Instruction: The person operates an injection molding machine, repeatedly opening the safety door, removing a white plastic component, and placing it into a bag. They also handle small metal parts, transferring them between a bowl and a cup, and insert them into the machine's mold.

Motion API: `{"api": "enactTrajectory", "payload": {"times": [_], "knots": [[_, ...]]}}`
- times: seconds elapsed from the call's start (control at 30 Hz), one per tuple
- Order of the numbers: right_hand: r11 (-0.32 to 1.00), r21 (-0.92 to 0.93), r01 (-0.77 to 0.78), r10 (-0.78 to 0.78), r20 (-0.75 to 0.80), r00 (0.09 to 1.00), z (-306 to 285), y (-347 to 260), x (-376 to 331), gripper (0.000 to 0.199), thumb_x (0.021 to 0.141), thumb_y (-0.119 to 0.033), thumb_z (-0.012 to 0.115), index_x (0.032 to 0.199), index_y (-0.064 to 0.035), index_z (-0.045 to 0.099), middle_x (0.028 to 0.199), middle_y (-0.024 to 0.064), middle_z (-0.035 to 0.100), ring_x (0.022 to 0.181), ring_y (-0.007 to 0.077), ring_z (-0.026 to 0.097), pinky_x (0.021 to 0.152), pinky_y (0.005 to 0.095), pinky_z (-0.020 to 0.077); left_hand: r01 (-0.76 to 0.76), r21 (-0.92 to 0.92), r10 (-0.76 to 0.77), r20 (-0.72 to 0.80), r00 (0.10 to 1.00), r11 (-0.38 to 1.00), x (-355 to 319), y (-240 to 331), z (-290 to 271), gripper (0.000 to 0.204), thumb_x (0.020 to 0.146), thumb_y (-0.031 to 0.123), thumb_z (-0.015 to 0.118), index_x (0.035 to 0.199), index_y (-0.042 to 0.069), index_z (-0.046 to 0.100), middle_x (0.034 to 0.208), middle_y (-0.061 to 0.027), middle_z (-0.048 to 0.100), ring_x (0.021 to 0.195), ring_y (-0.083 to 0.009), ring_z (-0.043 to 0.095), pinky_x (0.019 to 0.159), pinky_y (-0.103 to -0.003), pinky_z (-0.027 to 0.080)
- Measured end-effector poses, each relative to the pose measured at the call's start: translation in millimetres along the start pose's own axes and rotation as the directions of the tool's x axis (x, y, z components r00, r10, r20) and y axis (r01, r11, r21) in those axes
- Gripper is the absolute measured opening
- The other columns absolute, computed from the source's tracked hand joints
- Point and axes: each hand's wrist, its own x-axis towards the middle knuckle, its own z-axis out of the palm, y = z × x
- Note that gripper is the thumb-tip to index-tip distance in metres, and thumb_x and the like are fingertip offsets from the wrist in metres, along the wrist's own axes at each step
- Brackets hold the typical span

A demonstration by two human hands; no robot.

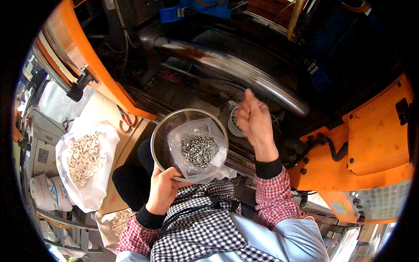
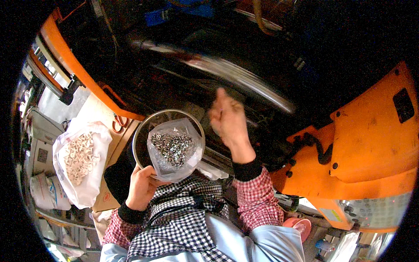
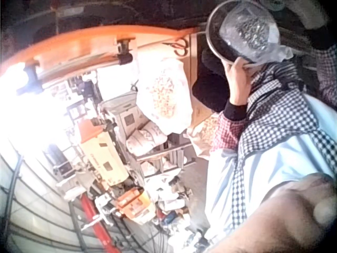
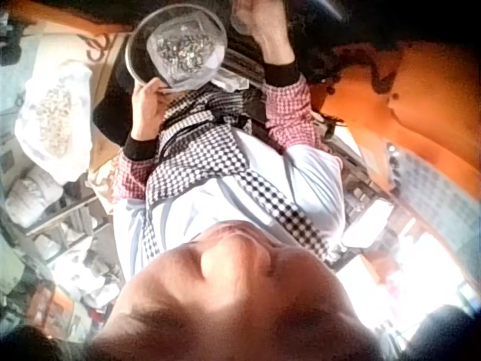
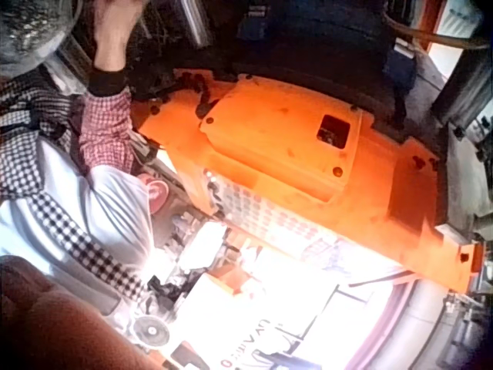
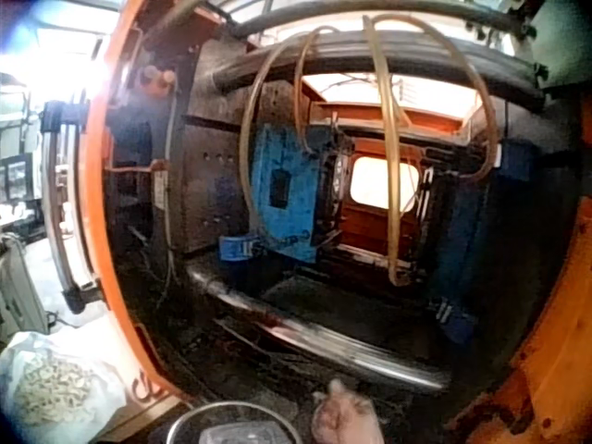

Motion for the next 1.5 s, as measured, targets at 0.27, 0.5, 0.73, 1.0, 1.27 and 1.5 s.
{"api": "enactTrajectory", "payload": {"times": [0.27, 0.5, 0.73, 1.0, 1.27, 1.5], "knots": [[0.398, -0.841, 0.365, -0.607, 0.057, 0.792, -69.6, 55.7, 58.7, 0.042, 0.095, -0.033, 0.049, 0.067, -0.0011, 0.046, 0.051, 0.0012, 0.036, 0.048, 0.009, 0.038, 0.046, 0.028, 0.0322, 0.051, -0.047, -0.05, 0.014, 0.999, 0.998, 4.1, 0.2, -6.8, 0.049, 0.08, -0.009, 0.038, 0.126, 0.003, 0.033, 0.108, -0.018, 0.057, 0.089, -0.0325, 0.064, 0.069, -0.044, 0.059], [0.467, -0.784, 0.409, -0.557, 0.098, 0.825, -74.0, 66.2, 58.9, 0.039, 0.096, -0.029, 0.048, 0.069, -0.0007, 0.048, 0.054, 0.0029, 0.042, 0.051, 0.0086, 0.041, 0.049, 0.0267, 0.0345, -0.002, -0.023, 0.002, -0.028, 1.0, 1.0, 2.9, -0.3, -0.4, 0.028, 0.084, -0.004, 0.04, 0.112, -0.009, 0.045, 0.097, -0.0214, 0.062, 0.08, -0.0321, 0.066, 0.07, -0.046, 0.058], [0.361, -0.804, 0.472, -0.531, 0.239, 0.813, -77.9, 64.5, 57.3, 0.033, 0.094, -0.022, 0.051, 0.072, 0.0023, 0.051, 0.061, 0.0086, 0.047, 0.057, 0.0148, 0.046, 0.056, 0.0288, 0.0391, 0.0, -0.005, 0.0, -0.04, 0.999, 1.0, 4.2, -2.8, -0.3, 0.029, 0.085, -0.004, 0.04, 0.113, -0.008, 0.043, 0.096, -0.0211, 0.062, 0.078, -0.0307, 0.066, 0.07, -0.045, 0.058], [0.311, -0.81, 0.497, -0.445, 0.338, 0.829, -73.2, 52.0, 45.8, 0.02, 0.089, -0.014, 0.055, 0.08, 0.0039, 0.056, 0.076, 0.0153, 0.054, 0.069, 0.0288, 0.054, 0.064, 0.0339, 0.043, 0.002, -0.011, -0.002, -0.043, 0.999, 1.0, 2.7, -2.1, 1.1, 0.029, 0.085, -0.003, 0.041, 0.114, -0.006, 0.043, 0.095, -0.0203, 0.063, 0.078, -0.0299, 0.066, 0.068, -0.044, 0.058], [0.284, -0.771, 0.57, -0.393, 0.449, 0.803, -71.0, 47.4, 35.3, 0.015, 0.08, 0.001, 0.059, 0.094, -0.0004, 0.057, 0.091, 0.0171, 0.057, 0.09, 0.0363, 0.056, 0.078, 0.0385, 0.0451, 0.049, -0.02, -0.049, 0.006, 0.999, 0.999, 3.6, -1.0, -4.5, 0.052, 0.08, -0.01, 0.039, 0.129, 0.005, 0.03, 0.109, -0.0184, 0.056, 0.086, -0.029, 0.065, 0.068, -0.04, 0.06], [0.264, -0.768, 0.583, -0.35, 0.487, 0.8, -73.5, 44.4, 27.8, 0.033, 0.077, 0.01, 0.051, 0.108, -0.0019, 0.054, 0.105, 0.0169, 0.057, 0.102, 0.0352, 0.054, 0.088, 0.0373, 0.0437, 0.05, -0.023, -0.05, 0.008, 0.999, 0.998, 2.8, -0.2, -2.6, 0.054, 0.079, -0.011, 0.039, 0.129, 0.005, 0.03, 0.107, -0.0176, 0.057, 0.086, -0.0285, 0.065, 0.068, -0.04, 0.06]]}}
